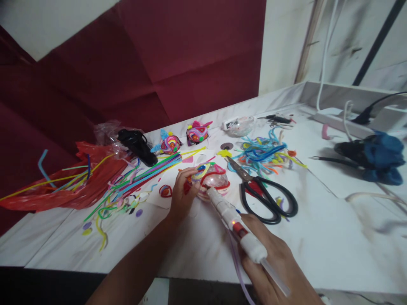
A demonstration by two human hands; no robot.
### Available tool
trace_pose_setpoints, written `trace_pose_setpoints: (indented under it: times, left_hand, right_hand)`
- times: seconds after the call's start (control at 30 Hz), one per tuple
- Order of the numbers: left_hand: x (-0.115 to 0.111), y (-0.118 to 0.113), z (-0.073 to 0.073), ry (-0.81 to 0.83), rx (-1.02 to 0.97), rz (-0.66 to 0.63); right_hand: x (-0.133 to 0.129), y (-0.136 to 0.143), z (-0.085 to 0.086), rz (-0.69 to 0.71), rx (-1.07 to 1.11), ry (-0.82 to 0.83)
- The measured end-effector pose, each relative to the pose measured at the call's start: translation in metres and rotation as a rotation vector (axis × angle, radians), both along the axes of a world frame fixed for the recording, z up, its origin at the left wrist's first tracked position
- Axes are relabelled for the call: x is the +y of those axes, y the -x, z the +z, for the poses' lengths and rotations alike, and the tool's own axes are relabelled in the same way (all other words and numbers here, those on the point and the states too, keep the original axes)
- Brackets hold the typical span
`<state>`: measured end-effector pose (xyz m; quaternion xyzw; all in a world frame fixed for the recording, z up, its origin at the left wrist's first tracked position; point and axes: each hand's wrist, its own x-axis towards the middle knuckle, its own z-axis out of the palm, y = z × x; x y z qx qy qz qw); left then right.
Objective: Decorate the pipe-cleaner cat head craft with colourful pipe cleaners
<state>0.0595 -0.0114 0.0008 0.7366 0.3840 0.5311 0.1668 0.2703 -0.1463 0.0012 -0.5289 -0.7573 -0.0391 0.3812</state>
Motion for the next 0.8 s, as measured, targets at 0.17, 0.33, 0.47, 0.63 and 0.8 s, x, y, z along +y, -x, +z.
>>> trace_pose_setpoints:
  times: [0.17, 0.33, 0.47, 0.63, 0.8]
  left_hand:
    - [0.0, -0.001, 0.0, 0.011, -0.004, 0.011]
    - [-0.001, -0.003, 0.001, 0.044, -0.021, 0.033]
    - [-0.003, -0.005, 0.001, 0.063, -0.047, 0.052]
    - [-0.003, -0.008, 0.001, 0.081, -0.061, 0.079]
    - [-0.003, -0.008, 0.0, 0.094, -0.075, 0.082]
  right_hand:
    - [-0.001, -0.003, -0.008, -0.002, 0.01, -0.008]
    - [0.0, -0.004, -0.016, 0.027, 0.038, -0.01]
    - [-0.001, -0.007, -0.021, 0.035, 0.026, -0.018]
    - [-0.004, -0.009, -0.028, 0.037, 0.08, 0.003]
    - [-0.005, -0.011, -0.03, 0.09, 0.125, 0.078]
